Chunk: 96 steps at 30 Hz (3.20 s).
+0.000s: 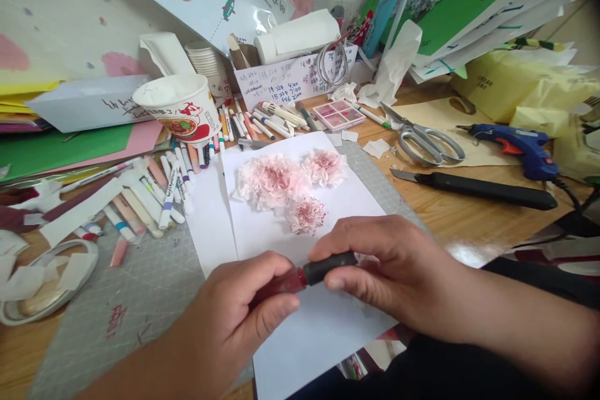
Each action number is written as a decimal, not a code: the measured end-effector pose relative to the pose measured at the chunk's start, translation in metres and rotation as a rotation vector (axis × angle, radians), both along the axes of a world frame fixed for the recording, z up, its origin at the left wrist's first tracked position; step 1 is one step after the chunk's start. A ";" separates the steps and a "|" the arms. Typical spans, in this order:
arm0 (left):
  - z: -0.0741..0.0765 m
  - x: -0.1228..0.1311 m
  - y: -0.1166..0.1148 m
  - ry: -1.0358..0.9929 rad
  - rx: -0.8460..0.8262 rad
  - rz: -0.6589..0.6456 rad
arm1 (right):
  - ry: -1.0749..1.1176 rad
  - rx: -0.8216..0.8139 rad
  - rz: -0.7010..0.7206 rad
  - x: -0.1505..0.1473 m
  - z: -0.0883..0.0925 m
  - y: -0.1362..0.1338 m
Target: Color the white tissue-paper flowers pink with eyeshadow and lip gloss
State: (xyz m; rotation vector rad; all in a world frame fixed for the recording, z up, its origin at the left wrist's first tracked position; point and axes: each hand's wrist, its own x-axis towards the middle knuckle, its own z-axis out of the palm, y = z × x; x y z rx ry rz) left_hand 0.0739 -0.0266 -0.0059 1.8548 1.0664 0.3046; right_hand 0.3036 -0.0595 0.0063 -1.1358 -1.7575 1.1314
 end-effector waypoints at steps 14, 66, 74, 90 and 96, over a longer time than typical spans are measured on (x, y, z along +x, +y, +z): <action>0.001 -0.003 0.011 0.181 0.028 0.213 | -0.134 -0.009 -0.338 0.052 -0.008 0.012; -0.016 -0.003 0.017 0.009 0.095 0.111 | -0.764 0.753 -0.095 0.011 0.005 -0.011; -0.013 -0.002 0.016 0.038 0.110 0.125 | -0.759 0.792 -0.079 0.007 0.005 -0.009; -0.013 -0.003 0.015 0.015 0.095 0.125 | -0.762 0.785 -0.096 0.012 0.006 -0.008; -0.015 -0.002 0.016 0.000 0.111 0.120 | -0.737 0.790 -0.087 0.008 0.004 -0.008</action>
